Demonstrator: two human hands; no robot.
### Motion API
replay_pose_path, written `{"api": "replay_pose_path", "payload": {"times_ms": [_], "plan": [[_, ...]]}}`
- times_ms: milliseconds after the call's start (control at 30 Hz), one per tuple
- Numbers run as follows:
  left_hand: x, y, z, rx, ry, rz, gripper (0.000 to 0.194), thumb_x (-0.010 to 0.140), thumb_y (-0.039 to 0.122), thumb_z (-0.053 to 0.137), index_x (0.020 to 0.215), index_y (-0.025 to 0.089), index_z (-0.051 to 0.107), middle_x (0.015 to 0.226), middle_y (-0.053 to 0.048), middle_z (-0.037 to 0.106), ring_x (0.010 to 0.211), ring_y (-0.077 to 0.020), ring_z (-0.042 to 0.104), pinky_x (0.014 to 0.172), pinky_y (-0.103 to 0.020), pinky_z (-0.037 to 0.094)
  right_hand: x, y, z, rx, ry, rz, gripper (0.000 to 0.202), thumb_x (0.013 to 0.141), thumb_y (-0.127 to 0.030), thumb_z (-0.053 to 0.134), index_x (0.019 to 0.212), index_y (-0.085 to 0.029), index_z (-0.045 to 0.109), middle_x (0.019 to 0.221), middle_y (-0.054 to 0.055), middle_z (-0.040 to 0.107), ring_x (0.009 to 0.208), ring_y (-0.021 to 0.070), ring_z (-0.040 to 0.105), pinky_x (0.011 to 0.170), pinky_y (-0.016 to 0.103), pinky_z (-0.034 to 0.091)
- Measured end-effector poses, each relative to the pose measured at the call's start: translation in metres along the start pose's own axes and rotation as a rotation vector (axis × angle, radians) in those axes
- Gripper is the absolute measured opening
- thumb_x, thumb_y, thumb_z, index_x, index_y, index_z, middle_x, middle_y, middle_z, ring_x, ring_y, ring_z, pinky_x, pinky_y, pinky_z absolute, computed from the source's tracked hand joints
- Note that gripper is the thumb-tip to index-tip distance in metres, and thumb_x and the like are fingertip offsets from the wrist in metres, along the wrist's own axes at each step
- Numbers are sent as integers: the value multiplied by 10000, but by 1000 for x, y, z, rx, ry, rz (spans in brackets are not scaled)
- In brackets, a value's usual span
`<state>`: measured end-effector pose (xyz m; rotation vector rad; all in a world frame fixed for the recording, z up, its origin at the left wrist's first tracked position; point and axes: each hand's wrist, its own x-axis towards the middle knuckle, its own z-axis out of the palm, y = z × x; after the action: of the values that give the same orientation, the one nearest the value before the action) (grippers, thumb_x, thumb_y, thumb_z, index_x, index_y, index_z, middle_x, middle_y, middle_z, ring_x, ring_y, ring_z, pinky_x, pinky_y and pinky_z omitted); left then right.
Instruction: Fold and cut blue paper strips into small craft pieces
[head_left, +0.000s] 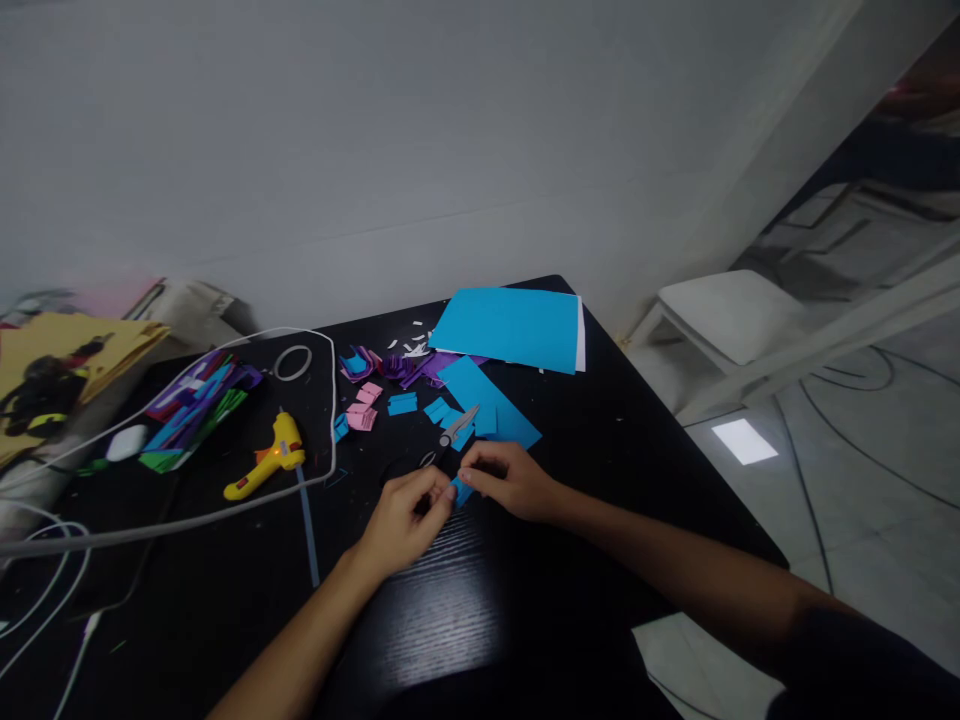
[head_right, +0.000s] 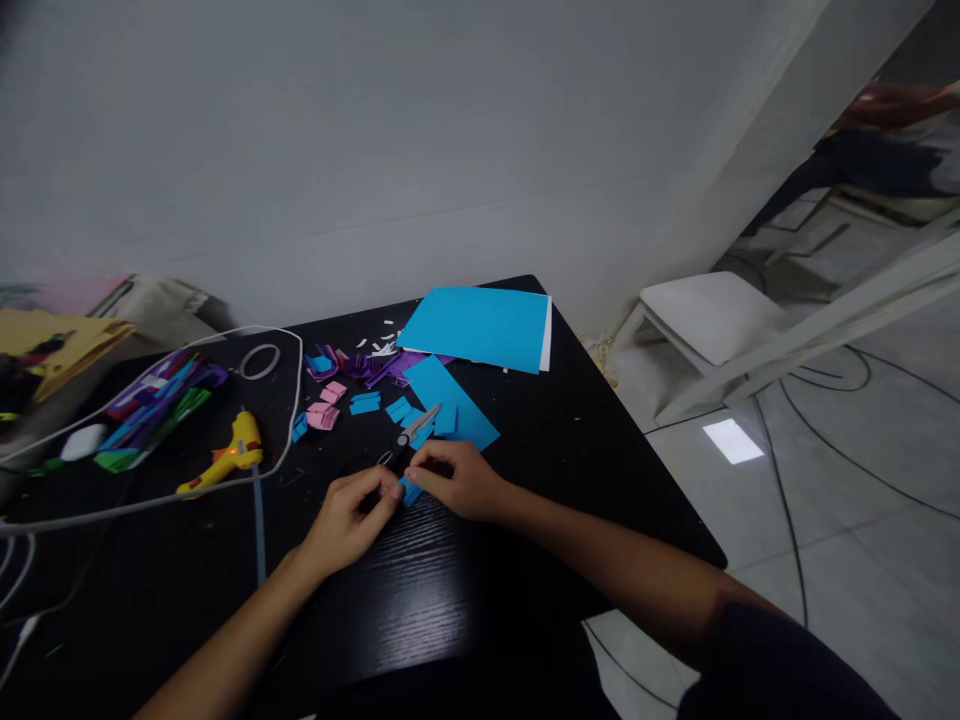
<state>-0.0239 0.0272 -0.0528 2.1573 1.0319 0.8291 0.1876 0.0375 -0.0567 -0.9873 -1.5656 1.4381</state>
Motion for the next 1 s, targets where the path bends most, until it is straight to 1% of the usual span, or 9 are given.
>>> {"api": "replay_pose_path", "payload": {"times_ms": [233,433,600,800,1000], "plan": [[1,-1,0,0,-14,-2,238,998,250,548,777,184,604,646,29,558,580,-101,536,585,-213,440,0,-1,-2,-14,-12,-7,180,909,-316,657,808,-168,674,720,1,607,654,129,530,603,246,405],[1,2,0,3,10,-10,244,1005,260,535,786,185,612,645,25,568,578,-106,540,581,-217,446,1,3,-2,8,-40,44,261,936,-399,645,813,-170,670,693,-4,603,623,132,559,609,255,439],[2,2,0,1,32,-16,231,996,246,547,783,183,611,640,28,572,576,-99,542,583,-208,450,0,2,-1,-2,-32,13,195,884,-346,708,819,-165,675,709,-5,623,651,128,552,614,246,421],[2,0,1,19,40,1,198,986,266,569,814,186,628,632,31,575,563,-101,545,562,-204,445,-1,3,0,-33,-13,-45,151,899,-295,669,825,-163,670,720,-1,621,661,127,543,624,249,416],[1,1,1,24,53,3,202,976,257,581,793,183,625,623,39,560,550,-92,538,557,-197,432,-1,4,1,-42,0,-22,168,897,-315,679,814,-170,666,701,-6,608,646,128,546,610,250,416]]}}
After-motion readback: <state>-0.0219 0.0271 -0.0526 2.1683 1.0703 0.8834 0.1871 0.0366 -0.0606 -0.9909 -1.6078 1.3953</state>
